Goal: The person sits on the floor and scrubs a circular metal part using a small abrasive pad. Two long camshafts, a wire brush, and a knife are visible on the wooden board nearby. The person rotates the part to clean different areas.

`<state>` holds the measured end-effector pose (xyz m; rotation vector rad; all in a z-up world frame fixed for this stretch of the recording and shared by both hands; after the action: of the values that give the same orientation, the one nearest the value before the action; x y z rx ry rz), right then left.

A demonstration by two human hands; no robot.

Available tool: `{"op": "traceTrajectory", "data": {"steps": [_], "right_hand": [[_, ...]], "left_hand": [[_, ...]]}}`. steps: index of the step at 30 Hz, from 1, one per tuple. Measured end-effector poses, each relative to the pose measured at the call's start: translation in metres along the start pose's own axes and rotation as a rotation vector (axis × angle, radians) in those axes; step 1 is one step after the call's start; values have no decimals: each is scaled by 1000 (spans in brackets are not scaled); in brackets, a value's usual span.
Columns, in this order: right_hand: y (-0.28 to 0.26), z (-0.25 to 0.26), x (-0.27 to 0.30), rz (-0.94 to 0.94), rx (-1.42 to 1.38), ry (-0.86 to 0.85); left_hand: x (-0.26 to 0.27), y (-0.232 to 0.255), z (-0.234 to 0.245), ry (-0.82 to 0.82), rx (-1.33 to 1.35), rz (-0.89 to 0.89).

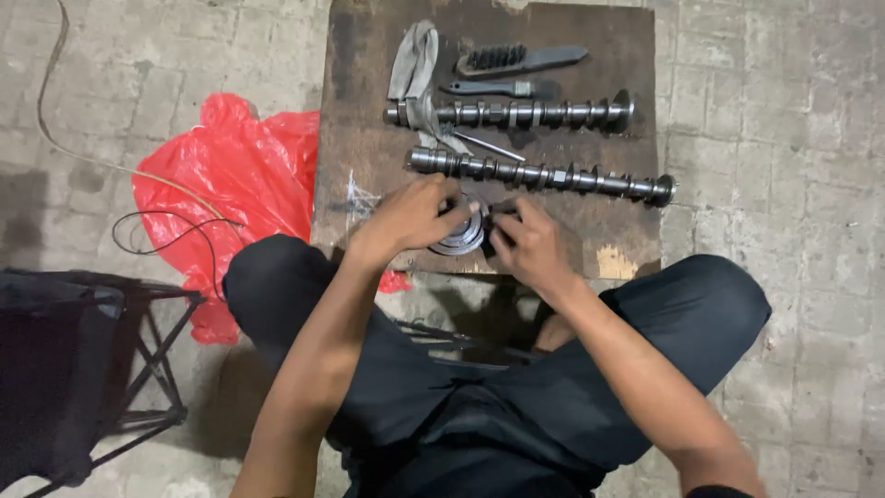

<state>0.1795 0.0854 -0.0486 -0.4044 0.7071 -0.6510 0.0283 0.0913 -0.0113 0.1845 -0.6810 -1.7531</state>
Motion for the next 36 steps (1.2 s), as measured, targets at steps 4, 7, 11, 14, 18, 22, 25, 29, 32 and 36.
{"op": "traceTrajectory", "data": {"steps": [4, 7, 11, 14, 18, 22, 25, 29, 32, 36], "right_hand": [[-37, -9, 10, 22, -1, -100], [-28, -15, 8, 3, -100, -117], [-36, -2, 1, -10, -21, -43], [-39, -8, 5, 28, -38, -37], [-31, 11, -16, 16, -84, 65], [-33, -2, -3, 20, -29, 33], [-49, -6, -5, 38, -86, -52], [-36, 7, -10, -45, -88, -28], [-39, -2, 3, -9, -51, -28], [-45, -6, -2, -11, -35, -83]], "left_hand": [[-3, 2, 1, -14, 7, 23], [-1, -1, -4, -20, 29, 20], [3, 6, -2, 3, -36, -58], [-2, 7, -2, 0, -26, -79], [5, 13, 4, -33, 13, -74], [7, 20, 10, -5, 14, -131], [1, 14, 4, 13, 16, -155], [8, 12, 6, 22, 35, -126], [6, 9, 3, 27, 8, -129], [6, 5, 4, 35, -53, -77]]}}
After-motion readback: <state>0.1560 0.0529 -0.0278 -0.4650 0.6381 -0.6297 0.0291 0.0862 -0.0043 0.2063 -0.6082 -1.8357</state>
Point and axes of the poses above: each hand's wrist, its own x-axis away from the middle knuckle, its own z-axis out of the back of the hand, y = z × x, the point moved 10 cm from there along -x, towards the middle knuckle, and after that the axes turned 11 degrees about -x, right-handed, at the moved point
